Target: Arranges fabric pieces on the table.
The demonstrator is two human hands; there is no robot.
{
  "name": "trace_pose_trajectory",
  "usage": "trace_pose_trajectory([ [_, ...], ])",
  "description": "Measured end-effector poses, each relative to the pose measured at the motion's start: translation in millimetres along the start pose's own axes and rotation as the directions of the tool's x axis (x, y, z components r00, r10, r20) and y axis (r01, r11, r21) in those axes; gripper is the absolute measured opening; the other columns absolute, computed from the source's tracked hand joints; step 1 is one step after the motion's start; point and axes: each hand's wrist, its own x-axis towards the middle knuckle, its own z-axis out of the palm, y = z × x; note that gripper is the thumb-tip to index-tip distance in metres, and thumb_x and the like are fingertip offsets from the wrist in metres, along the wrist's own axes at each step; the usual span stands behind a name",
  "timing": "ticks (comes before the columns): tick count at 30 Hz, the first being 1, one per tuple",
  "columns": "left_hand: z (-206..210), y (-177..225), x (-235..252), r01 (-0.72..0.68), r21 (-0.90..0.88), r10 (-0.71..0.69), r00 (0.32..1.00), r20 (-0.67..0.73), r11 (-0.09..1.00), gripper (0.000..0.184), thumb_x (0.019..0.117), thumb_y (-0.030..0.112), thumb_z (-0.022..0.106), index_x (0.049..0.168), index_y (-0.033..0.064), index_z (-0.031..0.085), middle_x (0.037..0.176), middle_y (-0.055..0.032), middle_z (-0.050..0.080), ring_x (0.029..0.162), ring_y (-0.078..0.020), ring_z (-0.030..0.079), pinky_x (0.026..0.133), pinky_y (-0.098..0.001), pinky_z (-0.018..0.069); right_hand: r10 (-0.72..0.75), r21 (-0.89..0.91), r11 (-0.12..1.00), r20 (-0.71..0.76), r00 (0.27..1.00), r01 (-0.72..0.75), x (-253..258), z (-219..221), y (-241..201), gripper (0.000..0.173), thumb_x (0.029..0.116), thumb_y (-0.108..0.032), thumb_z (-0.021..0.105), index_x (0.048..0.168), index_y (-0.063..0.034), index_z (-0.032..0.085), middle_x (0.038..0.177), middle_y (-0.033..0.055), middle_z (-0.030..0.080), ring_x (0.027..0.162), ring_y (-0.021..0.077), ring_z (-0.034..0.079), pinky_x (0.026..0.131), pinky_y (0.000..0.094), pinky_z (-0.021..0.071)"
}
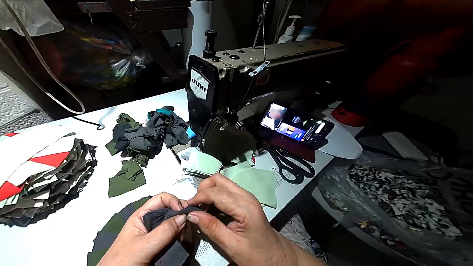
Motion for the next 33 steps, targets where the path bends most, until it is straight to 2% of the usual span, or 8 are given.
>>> trace_pose_trajectory([
  [7, 0.8, 0.9, -0.6, 0.006, 0.004, -0.006, 1.000, -0.007, 1.000, 0.012, 0.0938, 0.000, 0.062, 0.098, 0.0107, 0.067, 0.097, -0.0052, 0.072, 0.075, -0.0060, 0.066, 0.068, -0.0202, 0.0557, 0.011, 0.016, 1.000, -0.009, 1.000, -0.011, 0.9, -1.2, -1.5, 0.012, 0.0966, -0.011, 0.070, 0.098, 0.0005, 0.072, 0.094, 0.0056, 0.065, 0.089, 0.0076, 0.064, 0.078, 0.0197, 0.0567],
  [14, 1.1, 0.7, -0.8, 0.009, -0.006, -0.009, 1.000, -0.001, 1.000, 0.011, 0.0941, 0.001, 0.062, 0.097, 0.0107, 0.067, 0.097, -0.0056, 0.072, 0.075, -0.0057, 0.066, 0.067, -0.0195, 0.0553, 0.026, 0.055, 0.998, -0.002, 1.000, -0.026, 1.8, -1.8, -2.1, 0.009, 0.0951, -0.009, 0.071, 0.095, 0.0002, 0.070, 0.094, 0.0054, 0.065, 0.091, 0.0080, 0.064, 0.081, 0.0204, 0.0572],
  [17, 1.1, 0.8, -0.6, 0.013, -0.004, -0.013, 1.000, 0.001, 1.000, 0.012, 0.0943, 0.001, 0.062, 0.098, 0.0106, 0.066, 0.099, -0.0054, 0.072, 0.076, -0.0058, 0.066, 0.067, -0.0200, 0.0558, 0.026, 0.060, 0.998, 0.001, 1.000, -0.026, 1.8, -1.4, -2.4, 0.009, 0.0954, -0.008, 0.070, 0.096, 0.0002, 0.070, 0.095, 0.0055, 0.065, 0.092, 0.0082, 0.064, 0.081, 0.0208, 0.0576],
  [22, 0.0, 0.1, -0.3, 0.019, 0.013, -0.019, 1.000, -0.006, 1.000, 0.012, 0.0936, 0.001, 0.063, 0.099, 0.0115, 0.067, 0.090, -0.0027, 0.070, 0.072, -0.0058, 0.064, 0.065, -0.0206, 0.0553, 0.034, 0.050, 0.998, 0.024, 0.999, -0.035, 1.4, -1.5, -2.3, 0.014, 0.0970, -0.010, 0.068, 0.104, 0.0012, 0.073, 0.097, 0.0062, 0.066, 0.089, 0.0077, 0.064, 0.079, 0.0201, 0.0576],
  [27, 0.3, 1.0, -0.6, 0.014, 0.034, -0.014, 1.000, 0.012, 0.999, 0.014, 0.0943, 0.001, 0.061, 0.098, 0.0127, 0.067, 0.097, -0.0029, 0.073, 0.074, -0.0047, 0.065, 0.066, -0.0195, 0.0548, 0.036, 0.066, 0.997, 0.020, 0.999, -0.037, 1.2, -1.2, -2.4, 0.009, 0.0959, -0.008, 0.068, 0.099, 0.0009, 0.070, 0.096, 0.0061, 0.065, 0.090, 0.0075, 0.064, 0.080, 0.0202, 0.0570],
  [33, -0.2, 0.3, -0.5, 0.011, 0.029, -0.011, 1.000, 0.014, 1.000, 0.012, 0.0950, 0.001, 0.062, 0.100, 0.0119, 0.066, 0.098, -0.0040, 0.072, 0.075, -0.0057, 0.065, 0.067, -0.0203, 0.0553, -0.003, 0.036, 0.999, -0.014, 1.000, 0.004, 0.8, -0.9, -1.7, 0.010, 0.0948, -0.008, 0.070, 0.099, 0.0014, 0.070, 0.095, 0.0063, 0.065, 0.089, 0.0076, 0.065, 0.079, 0.0198, 0.0575],
])
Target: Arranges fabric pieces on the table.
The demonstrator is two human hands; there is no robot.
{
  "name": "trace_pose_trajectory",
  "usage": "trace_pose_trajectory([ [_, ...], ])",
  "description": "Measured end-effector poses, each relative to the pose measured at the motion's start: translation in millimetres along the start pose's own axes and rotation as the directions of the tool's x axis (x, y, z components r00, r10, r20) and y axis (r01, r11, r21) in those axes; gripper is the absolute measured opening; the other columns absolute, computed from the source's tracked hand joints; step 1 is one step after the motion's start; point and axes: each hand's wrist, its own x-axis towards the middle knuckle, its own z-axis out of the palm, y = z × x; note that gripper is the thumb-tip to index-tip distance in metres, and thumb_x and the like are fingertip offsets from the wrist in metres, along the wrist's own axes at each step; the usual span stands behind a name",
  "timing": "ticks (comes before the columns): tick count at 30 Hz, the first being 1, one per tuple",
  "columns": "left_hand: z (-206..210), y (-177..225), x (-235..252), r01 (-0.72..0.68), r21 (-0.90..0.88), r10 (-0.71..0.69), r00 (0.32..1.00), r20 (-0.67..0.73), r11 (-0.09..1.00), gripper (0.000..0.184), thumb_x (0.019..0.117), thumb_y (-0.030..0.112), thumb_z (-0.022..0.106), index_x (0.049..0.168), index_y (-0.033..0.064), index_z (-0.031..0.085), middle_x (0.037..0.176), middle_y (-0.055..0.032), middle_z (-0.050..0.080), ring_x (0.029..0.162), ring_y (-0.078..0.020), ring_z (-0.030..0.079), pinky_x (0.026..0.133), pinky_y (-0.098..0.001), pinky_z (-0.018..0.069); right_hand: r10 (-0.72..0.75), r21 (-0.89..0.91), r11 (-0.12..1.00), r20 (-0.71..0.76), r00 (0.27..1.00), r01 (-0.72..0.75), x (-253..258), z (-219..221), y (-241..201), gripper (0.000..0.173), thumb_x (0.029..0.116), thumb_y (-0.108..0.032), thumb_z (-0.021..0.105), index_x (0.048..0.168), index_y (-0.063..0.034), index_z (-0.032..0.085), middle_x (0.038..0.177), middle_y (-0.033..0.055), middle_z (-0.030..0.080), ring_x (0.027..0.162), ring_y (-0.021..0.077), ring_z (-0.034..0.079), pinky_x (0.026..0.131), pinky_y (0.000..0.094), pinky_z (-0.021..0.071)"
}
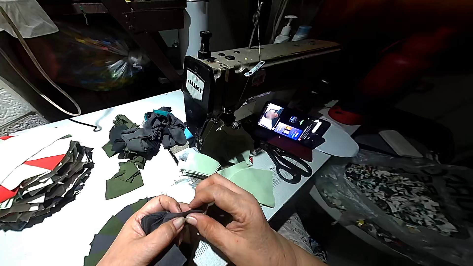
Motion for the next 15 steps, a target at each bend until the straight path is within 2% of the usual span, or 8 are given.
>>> trace_pose_trajectory([
  [7, 0.3, -0.2, 0.4, -0.002, -0.007, 0.002, 1.000, 0.007, 1.000, 0.013, 0.0955, 0.000, 0.060, 0.100, 0.0114, 0.065, 0.096, -0.0037, 0.072, 0.074, -0.0051, 0.065, 0.066, -0.0193, 0.0545, -0.022, -0.013, 1.000, -0.014, 1.000, 0.021, -0.2, -0.5, 0.3, 0.008, 0.0944, -0.007, 0.070, 0.095, 0.0007, 0.069, 0.092, 0.0060, 0.065, 0.088, 0.0077, 0.064, 0.078, 0.0198, 0.0567],
  [15, 1.0, 0.9, -0.6, 0.008, 0.000, -0.008, 1.000, -0.010, 1.000, 0.014, 0.0951, 0.000, 0.060, 0.100, 0.0120, 0.066, 0.096, -0.0032, 0.072, 0.075, -0.0055, 0.065, 0.067, -0.0201, 0.0551, -0.014, -0.043, 0.999, 0.000, 1.000, 0.014, -1.9, -0.9, 1.6, 0.010, 0.0961, -0.010, 0.069, 0.099, -0.0009, 0.073, 0.094, 0.0051, 0.065, 0.088, 0.0074, 0.063, 0.077, 0.0203, 0.0564],
])
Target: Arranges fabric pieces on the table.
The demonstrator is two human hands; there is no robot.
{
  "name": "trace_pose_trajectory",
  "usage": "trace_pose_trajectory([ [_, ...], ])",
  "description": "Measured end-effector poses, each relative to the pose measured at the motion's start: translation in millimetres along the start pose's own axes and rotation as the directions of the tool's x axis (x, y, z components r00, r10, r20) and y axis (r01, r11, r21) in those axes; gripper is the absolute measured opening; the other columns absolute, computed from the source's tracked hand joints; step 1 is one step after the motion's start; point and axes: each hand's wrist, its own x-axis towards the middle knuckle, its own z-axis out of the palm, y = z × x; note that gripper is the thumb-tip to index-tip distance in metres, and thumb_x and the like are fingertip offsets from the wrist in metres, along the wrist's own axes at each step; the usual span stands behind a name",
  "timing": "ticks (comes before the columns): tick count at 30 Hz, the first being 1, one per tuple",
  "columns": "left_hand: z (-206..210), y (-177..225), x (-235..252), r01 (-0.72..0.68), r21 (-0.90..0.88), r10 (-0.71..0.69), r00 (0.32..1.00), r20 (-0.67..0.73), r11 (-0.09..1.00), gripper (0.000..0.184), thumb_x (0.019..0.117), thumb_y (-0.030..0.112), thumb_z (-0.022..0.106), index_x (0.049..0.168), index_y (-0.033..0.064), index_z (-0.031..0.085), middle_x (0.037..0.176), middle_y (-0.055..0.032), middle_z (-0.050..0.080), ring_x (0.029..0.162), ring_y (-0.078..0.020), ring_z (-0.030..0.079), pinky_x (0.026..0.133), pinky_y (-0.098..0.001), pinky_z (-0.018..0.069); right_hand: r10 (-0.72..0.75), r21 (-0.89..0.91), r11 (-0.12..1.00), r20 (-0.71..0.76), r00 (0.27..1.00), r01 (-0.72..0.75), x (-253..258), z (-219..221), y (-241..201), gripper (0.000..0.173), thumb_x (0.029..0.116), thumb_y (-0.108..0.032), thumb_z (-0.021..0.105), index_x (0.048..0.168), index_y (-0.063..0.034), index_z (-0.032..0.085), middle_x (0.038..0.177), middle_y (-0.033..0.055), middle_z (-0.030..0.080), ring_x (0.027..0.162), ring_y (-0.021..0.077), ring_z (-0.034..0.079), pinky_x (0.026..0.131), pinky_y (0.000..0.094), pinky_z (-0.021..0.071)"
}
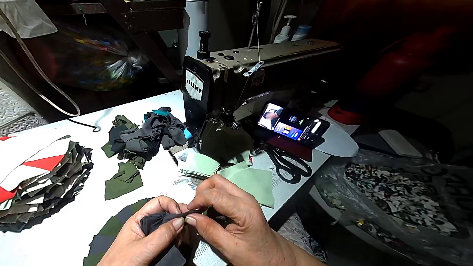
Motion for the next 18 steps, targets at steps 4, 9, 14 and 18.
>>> trace_pose_trajectory([
  [4, -1.0, -0.3, 0.6, -0.001, 0.004, 0.001, 1.000, 0.014, 1.000, 0.013, 0.0957, 0.001, 0.060, 0.100, 0.0123, 0.066, 0.096, -0.0031, 0.072, 0.074, -0.0048, 0.065, 0.067, -0.0198, 0.0545, 0.002, 0.001, 1.000, 0.002, 1.000, -0.002, 0.2, -0.2, -0.6, 0.011, 0.0965, -0.010, 0.069, 0.101, -0.0008, 0.074, 0.095, 0.0055, 0.065, 0.089, 0.0077, 0.064, 0.078, 0.0206, 0.0567],
  [9, 0.0, 0.3, -0.2, 0.009, -0.006, -0.009, 1.000, 0.005, 1.000, 0.015, 0.0956, -0.001, 0.059, 0.100, 0.0119, 0.067, 0.093, -0.0030, 0.071, 0.073, -0.0056, 0.064, 0.066, -0.0206, 0.0548, -0.037, -0.017, 0.999, -0.009, 0.999, 0.036, 0.2, 0.1, -0.7, 0.011, 0.0955, -0.008, 0.070, 0.103, -0.0012, 0.073, 0.097, 0.0058, 0.066, 0.091, 0.0087, 0.065, 0.080, 0.0224, 0.0576],
  [14, 0.3, -0.6, 0.1, -0.005, -0.025, 0.005, 1.000, 0.015, 1.000, 0.014, 0.0961, 0.000, 0.059, 0.100, 0.0121, 0.066, 0.099, -0.0035, 0.072, 0.075, -0.0052, 0.065, 0.067, -0.0200, 0.0549, -0.054, -0.039, 0.998, -0.015, 0.998, 0.054, -1.1, 0.3, 1.0, 0.009, 0.0964, -0.010, 0.069, 0.099, -0.0023, 0.073, 0.094, 0.0053, 0.065, 0.088, 0.0087, 0.064, 0.078, 0.0230, 0.0562],
  [18, -1.0, -0.5, 0.0, -0.001, -0.019, 0.002, 1.000, 0.022, 1.000, 0.014, 0.0963, 0.000, 0.059, 0.100, 0.0113, 0.066, 0.096, -0.0038, 0.072, 0.073, -0.0054, 0.064, 0.066, -0.0199, 0.0543, -0.052, -0.054, 0.997, -0.017, 0.998, 0.051, -1.0, 0.1, 1.0, 0.011, 0.0960, -0.010, 0.070, 0.102, -0.0025, 0.074, 0.095, 0.0048, 0.066, 0.088, 0.0084, 0.064, 0.078, 0.0227, 0.0566],
])
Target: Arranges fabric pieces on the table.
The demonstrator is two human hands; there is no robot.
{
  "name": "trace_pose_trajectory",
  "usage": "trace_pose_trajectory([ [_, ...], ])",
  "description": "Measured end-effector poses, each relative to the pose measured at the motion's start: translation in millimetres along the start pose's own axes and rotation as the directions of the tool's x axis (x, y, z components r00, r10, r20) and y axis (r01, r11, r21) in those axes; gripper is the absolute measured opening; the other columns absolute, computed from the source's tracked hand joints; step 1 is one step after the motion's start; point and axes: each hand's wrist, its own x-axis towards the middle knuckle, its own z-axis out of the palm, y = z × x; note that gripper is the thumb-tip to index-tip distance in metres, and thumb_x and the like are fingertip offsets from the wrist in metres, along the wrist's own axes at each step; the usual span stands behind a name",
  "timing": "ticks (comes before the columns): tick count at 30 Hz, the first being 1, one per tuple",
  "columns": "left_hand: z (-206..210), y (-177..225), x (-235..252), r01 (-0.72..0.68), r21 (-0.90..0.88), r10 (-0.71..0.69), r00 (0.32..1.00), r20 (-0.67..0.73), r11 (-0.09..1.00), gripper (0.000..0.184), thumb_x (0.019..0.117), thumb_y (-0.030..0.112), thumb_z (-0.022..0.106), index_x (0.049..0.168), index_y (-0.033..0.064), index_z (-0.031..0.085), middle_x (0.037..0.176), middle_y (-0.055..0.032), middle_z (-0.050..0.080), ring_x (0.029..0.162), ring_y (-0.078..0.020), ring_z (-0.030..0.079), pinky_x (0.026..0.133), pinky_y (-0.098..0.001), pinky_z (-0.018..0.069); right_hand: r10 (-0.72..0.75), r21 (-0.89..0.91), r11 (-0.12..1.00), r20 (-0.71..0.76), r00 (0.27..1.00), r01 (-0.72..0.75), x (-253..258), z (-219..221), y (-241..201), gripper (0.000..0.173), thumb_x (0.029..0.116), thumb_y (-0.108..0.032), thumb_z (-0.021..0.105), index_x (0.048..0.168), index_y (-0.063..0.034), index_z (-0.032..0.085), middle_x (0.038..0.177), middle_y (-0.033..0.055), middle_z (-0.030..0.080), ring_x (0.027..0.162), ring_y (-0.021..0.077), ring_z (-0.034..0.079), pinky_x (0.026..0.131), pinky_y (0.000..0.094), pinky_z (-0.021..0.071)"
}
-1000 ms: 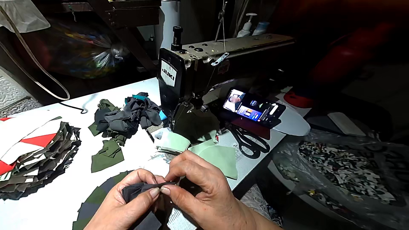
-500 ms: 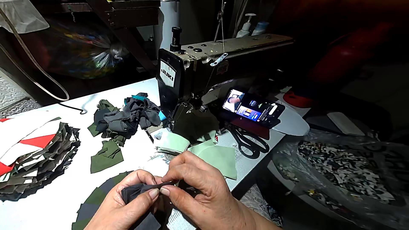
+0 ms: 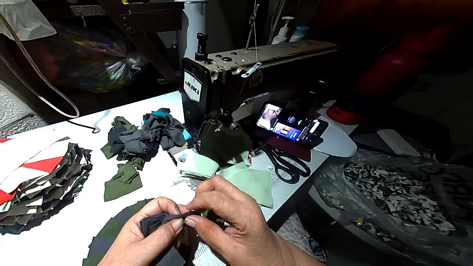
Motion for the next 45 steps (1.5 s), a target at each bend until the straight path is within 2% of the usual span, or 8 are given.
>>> trace_pose_trajectory([
  [7, -1.4, -1.8, 0.2, -0.013, 0.015, 0.012, 1.000, 0.013, 1.000, 0.013, 0.0971, 0.001, 0.060, 0.101, 0.0116, 0.066, 0.100, -0.0044, 0.072, 0.075, -0.0052, 0.065, 0.067, -0.0197, 0.0546, -0.019, -0.009, 1.000, -0.006, 1.000, 0.019, -0.4, 0.9, -0.1, 0.009, 0.0966, -0.008, 0.067, 0.100, -0.0033, 0.073, 0.094, 0.0054, 0.066, 0.088, 0.0093, 0.064, 0.078, 0.0240, 0.0558],
  [20, -0.6, -1.0, -0.4, 0.017, -0.010, -0.017, 1.000, -0.008, 1.000, 0.013, 0.0965, 0.000, 0.059, 0.101, 0.0105, 0.065, 0.092, -0.0041, 0.071, 0.072, -0.0061, 0.064, 0.066, -0.0204, 0.0545, -0.040, -0.051, 0.998, -0.026, 0.999, 0.039, -1.7, 2.6, 0.4, 0.010, 0.0971, -0.010, 0.067, 0.102, -0.0040, 0.074, 0.095, 0.0048, 0.065, 0.088, 0.0093, 0.063, 0.078, 0.0247, 0.0557],
  [38, 1.1, 0.0, -0.2, 0.019, -0.007, -0.019, 1.000, -0.016, 1.000, 0.012, 0.0970, 0.002, 0.059, 0.100, 0.0109, 0.065, 0.095, -0.0047, 0.071, 0.073, -0.0057, 0.064, 0.066, -0.0202, 0.0540, -0.049, -0.062, 0.997, -0.018, 0.999, 0.048, -0.3, 3.1, 0.4, 0.008, 0.0967, -0.008, 0.066, 0.097, -0.0045, 0.073, 0.094, 0.0044, 0.065, 0.088, 0.0098, 0.063, 0.077, 0.0257, 0.0544],
  [45, 0.9, 0.4, -0.5, 0.025, -0.020, -0.026, 1.000, -0.016, 0.999, 0.011, 0.0974, 0.002, 0.059, 0.101, 0.0111, 0.065, 0.097, -0.0042, 0.070, 0.074, -0.0058, 0.064, 0.066, -0.0199, 0.0543, -0.057, -0.080, 0.995, -0.015, 0.998, 0.056, -0.6, 0.2, -0.8, 0.008, 0.0971, -0.010, 0.068, 0.098, -0.0063, 0.075, 0.097, 0.0052, 0.065, 0.091, 0.0099, 0.062, 0.079, 0.0260, 0.0539],
])
